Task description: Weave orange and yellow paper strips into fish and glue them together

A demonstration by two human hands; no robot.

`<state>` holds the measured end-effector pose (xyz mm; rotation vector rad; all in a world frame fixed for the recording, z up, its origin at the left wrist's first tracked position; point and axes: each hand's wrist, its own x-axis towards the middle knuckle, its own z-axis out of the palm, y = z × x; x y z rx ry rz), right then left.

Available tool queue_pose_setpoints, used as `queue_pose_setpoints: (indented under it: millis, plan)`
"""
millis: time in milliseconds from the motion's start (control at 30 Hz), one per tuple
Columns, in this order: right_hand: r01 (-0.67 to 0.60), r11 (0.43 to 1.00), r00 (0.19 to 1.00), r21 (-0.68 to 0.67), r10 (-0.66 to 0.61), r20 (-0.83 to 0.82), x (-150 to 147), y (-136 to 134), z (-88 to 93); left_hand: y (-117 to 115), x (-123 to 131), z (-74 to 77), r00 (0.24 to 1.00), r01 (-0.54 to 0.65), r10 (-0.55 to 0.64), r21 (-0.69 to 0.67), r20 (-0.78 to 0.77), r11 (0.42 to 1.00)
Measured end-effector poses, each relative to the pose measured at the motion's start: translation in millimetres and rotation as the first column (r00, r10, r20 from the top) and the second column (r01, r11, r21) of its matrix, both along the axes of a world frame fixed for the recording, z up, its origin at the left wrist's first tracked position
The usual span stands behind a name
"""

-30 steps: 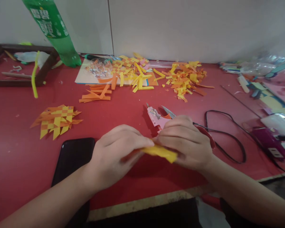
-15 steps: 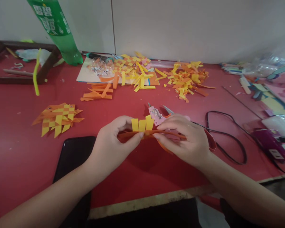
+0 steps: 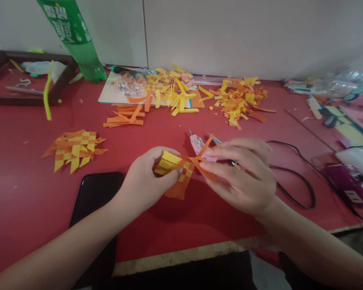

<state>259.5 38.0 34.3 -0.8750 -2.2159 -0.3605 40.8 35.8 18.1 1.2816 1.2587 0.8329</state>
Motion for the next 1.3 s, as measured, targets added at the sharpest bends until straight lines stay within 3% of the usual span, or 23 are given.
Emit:
queue_pose_setpoints:
  millis: [267, 433, 567, 700, 867, 967, 1100, 1300]
  plan:
    - [-0.080, 0.992, 0.997, 0.102, 0.078, 0.031, -2, -7, 2.5, 1, 1, 0.9, 0.992, -0.005, 0.014, -0.070, 0.123, 0.998]
    - [-0.107, 0.993, 0.985, 0.058, 0.097, 0.143, 0, -10, -0.8, 1, 2, 4.4, 0.961, -0.006, 0.060, -0.199, 0.270, 0.980]
    - [-0.016, 0.987, 0.999, 0.159, 0.011, 0.033, -1, -11, -12.0, 0, 3, 5.4, 0.897, 0.045, 0.101, -0.316, 0.431, 0.948]
    - [-0.034, 0.965, 0.999, 0.260, 0.037, -0.004, -2, -11, -16.1, 1, 2, 2.5, 0.834, 0.093, 0.120, -0.352, 0.538, 0.931]
    - [-0.127, 0.992, 0.987, 0.001, 0.127, 0.097, -7, -6, 0.9, 2, 2, 5.4, 0.807, 0.108, 0.148, -0.389, 0.571, 0.915]
    - [-0.231, 0.971, 0.966, -0.056, 0.235, 0.111, -8, -3, 7.6, 2, 2, 9.1, 0.789, 0.113, 0.176, -0.421, 0.589, 0.900]
    - [-0.254, 0.963, 0.957, -0.089, 0.264, 0.121, -5, -1, 7.0, 1, 1, 11.3, 0.771, 0.125, 0.204, -0.457, 0.603, 0.880]
    - [-0.307, 0.939, 0.927, -0.154, 0.332, 0.175, 0, -4, -1.0, 0, 0, 10.4, 0.821, 0.227, 0.027, -0.370, 0.570, 0.901]
